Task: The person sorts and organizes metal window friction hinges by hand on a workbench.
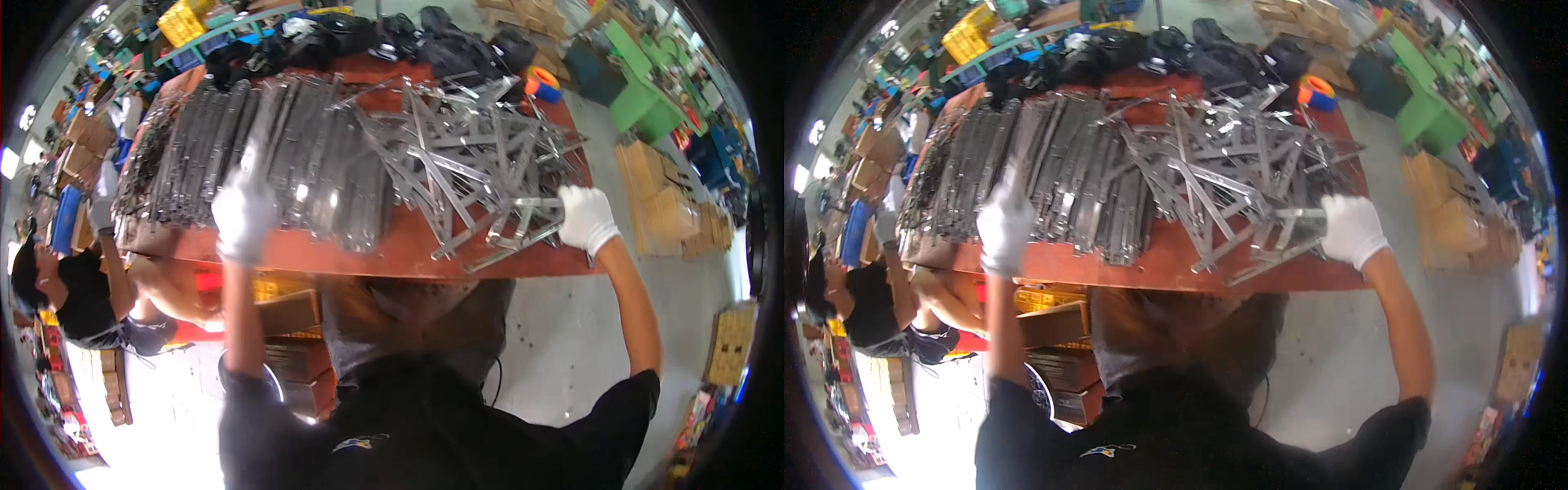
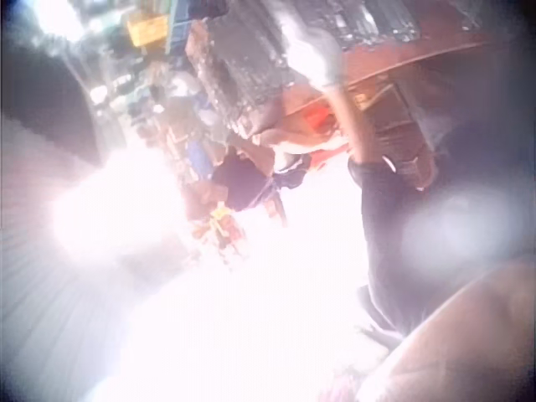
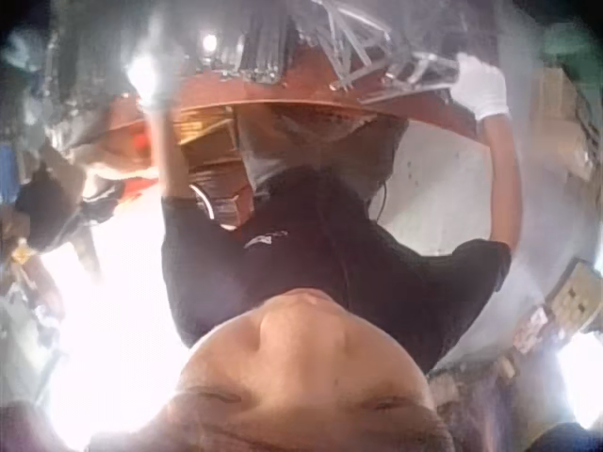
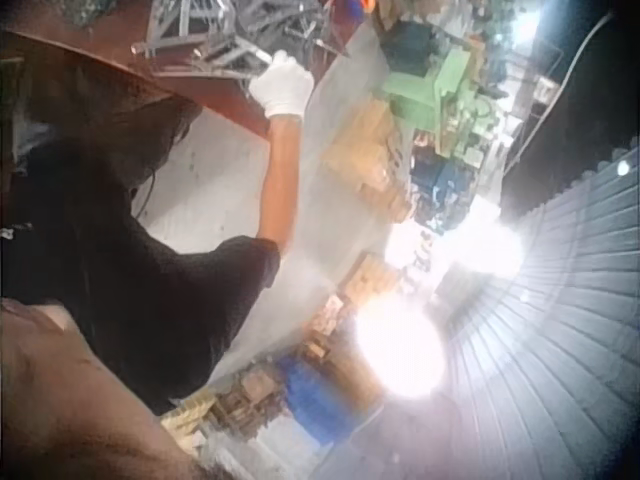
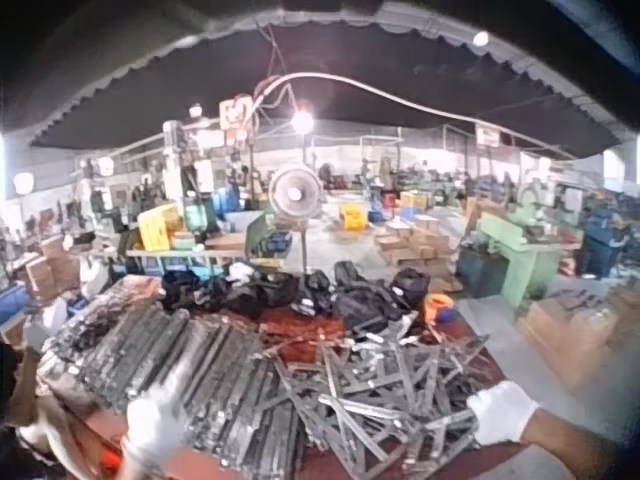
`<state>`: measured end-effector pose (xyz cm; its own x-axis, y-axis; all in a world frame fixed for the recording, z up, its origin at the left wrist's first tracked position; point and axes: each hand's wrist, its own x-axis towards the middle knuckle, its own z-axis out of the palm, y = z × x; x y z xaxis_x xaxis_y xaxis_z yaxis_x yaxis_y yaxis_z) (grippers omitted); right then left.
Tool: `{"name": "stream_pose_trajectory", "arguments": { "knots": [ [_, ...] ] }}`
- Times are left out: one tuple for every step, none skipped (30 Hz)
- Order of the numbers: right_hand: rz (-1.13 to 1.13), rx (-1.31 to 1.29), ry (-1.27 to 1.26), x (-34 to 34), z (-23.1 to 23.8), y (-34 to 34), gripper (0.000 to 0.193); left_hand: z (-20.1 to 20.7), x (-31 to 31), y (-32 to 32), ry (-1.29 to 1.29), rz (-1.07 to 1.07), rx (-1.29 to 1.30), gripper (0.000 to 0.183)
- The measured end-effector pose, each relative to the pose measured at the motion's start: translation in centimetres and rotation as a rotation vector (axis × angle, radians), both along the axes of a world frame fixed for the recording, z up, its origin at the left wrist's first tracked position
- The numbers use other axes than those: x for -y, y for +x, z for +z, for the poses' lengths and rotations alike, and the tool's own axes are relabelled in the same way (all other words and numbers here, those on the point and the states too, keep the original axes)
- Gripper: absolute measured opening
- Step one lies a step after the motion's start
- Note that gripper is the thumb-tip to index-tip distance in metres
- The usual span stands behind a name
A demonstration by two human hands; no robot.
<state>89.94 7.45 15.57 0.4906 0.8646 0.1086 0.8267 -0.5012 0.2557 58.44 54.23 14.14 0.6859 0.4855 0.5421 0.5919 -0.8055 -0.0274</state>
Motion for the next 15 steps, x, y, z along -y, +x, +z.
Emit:
{"name": "stream_pose_trajectory", "arguments": {
  "knots": [
    [-0.009, -0.025, -0.02, -0.3, 1.1, -0.4, 0.024, 0.5, -3.9, 0.8, 0.013, -0.012, -0.016, 0.065],
    [-0.007, -0.047, -0.026, -1.0, 1.9, -0.5, 0.023, 1.3, -8.0, 0.8, 0.038, -0.014, -0.028, 0.062],
    [-0.014, -0.052, -0.029, -1.1, 2.0, -0.4, 0.023, 1.4, -10.8, 1.3, 0.056, 0.05, -0.151, 0.06],
    [-0.051, -0.123, -0.004, -0.7, 2.5, -0.6, 0.023, 2.5, -10.9, 2.7, 0.076, 0.099, -0.266, 0.057],
    [-0.083, -0.196, 0.024, -0.3, 2.7, -0.6, 0.024, 2.4, -10.0, 3.2, 0.146, 0.219, -0.312, 0.051],
    [-0.096, -0.198, 0.021, -0.1, 2.0, -0.2, 0.024, 1.8, -8.8, 3.7, 0.135, 0.135, -0.192, 0.05],
    [-0.183, -0.278, 0.027, 0.7, 0.4, 0.3, 0.029, 1.6, -5.6, 5.4, 0.115, 0.035, -0.07, 0.05],
    [-0.27, -0.354, 0.031, 1.6, -0.1, 0.3, 0.035, 1.0, -1.4, 6.8, 0.195, -0.143, 0.121, 0.047],
    [-0.276, -0.424, 0.068, 2.2, 0.0, 0.1, 0.033, 1.3, 3.8, 8.1, 0.025, -0.321, 0.195, 0.046],
    [-0.284, -0.415, 0.066, 2.9, 0.1, 0.3, 0.033, 1.8, 8.6, 8.7, -0.05, -0.51, 0.079, 0.066],
    [-0.279, -0.458, 0.176, 3.6, -0.2, 0.7, 0.03, 1.1, 12.8, 10.0, -0.14, -0.668, 0.025, 0.065],
    [-0.273, -0.499, 0.288, 4.2, -0.1, 1.2, 0.026, -0.1, 16.4, 11.4, -0.189, -0.684, -0.064, 0.065],
    [-0.21, -0.434, 0.312, 3.5, 0.5, 0.8, 0.021, -2.6, 18.1, 13.2, -0.143, -0.705, -0.029, 0.064],
    [-0.226, -0.462, 0.269, 2.6, 1.1, 0.1, 0.023, -5.4, 18.8, 14.7, -0.093, -0.73, 0.006, 0.064],
    [-0.262, -0.474, 0.229, 2.2, 2.0, -0.9, 0.024, -7.2, 19.0, 15.7, -0.166, -0.692, -0.003, 0.063]
  ]
}}
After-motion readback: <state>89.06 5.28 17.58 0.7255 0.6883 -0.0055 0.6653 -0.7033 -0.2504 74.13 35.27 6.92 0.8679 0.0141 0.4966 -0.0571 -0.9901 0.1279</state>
